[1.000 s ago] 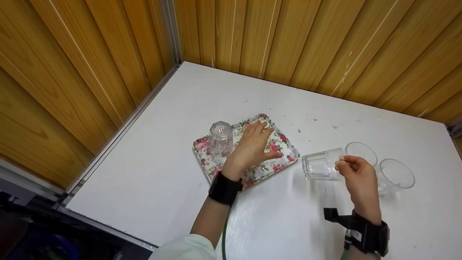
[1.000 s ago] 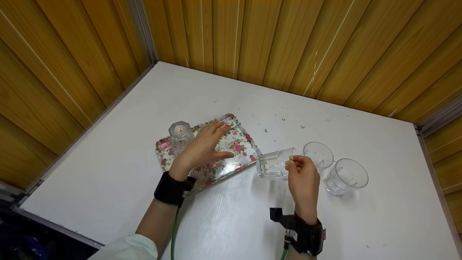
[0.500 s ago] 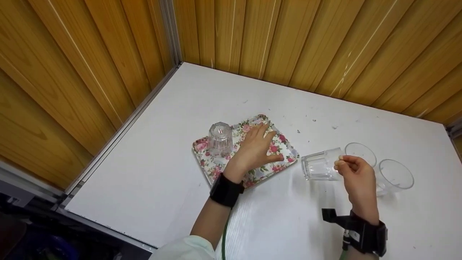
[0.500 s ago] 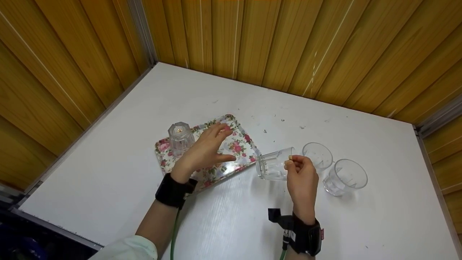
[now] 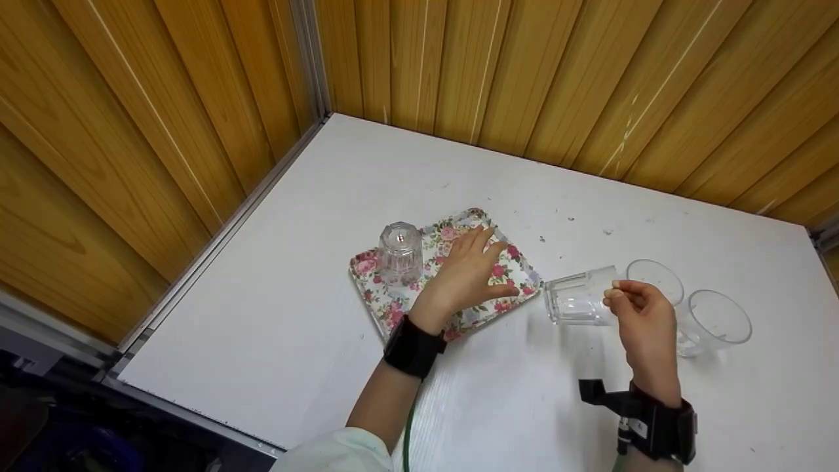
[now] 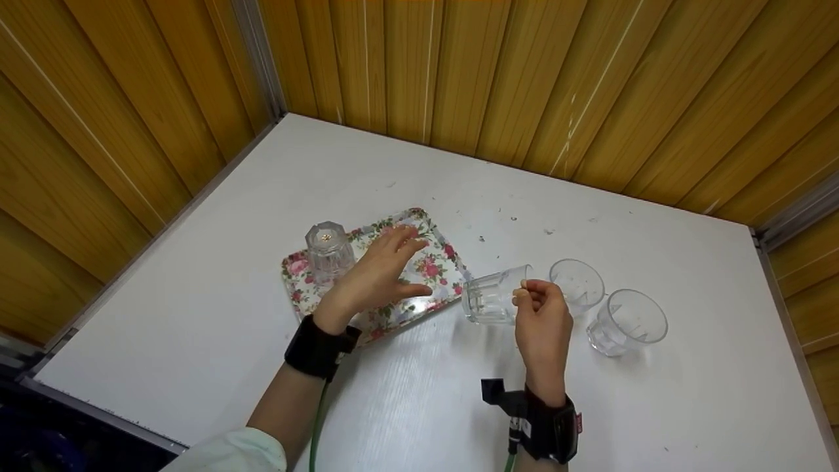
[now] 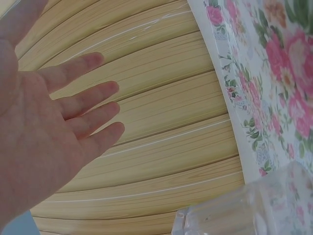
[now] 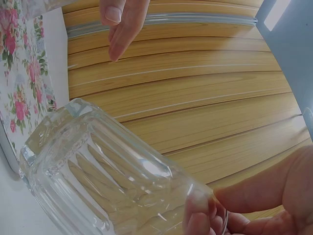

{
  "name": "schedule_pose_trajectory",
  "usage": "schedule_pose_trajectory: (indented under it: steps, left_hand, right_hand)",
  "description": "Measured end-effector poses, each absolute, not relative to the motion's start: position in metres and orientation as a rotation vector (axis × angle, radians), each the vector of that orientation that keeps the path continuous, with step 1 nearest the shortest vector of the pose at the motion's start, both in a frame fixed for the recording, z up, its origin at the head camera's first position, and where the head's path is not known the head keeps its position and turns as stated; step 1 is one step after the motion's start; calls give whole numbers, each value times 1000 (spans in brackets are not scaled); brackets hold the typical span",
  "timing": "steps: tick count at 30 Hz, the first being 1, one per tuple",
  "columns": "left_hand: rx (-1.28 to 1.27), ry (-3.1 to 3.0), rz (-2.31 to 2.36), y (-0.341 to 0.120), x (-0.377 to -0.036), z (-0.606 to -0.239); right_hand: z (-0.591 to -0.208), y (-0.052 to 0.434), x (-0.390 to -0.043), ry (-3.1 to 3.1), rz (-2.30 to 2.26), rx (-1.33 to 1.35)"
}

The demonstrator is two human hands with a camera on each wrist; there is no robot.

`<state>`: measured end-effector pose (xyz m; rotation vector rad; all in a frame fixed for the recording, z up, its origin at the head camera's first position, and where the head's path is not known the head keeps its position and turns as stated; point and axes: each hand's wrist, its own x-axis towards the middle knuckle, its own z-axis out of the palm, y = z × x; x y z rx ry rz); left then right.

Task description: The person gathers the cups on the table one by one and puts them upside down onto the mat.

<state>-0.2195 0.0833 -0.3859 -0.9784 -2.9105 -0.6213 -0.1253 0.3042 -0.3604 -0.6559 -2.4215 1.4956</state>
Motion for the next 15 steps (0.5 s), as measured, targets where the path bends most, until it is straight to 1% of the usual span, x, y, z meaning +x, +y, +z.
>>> schedule_pose_trajectory:
  steps: [15]
  left_hand:
    - [-1029,-2896,-578,87,-219,-386]
  right_hand:
    - [-361,300,-126,-2365,1554,-665]
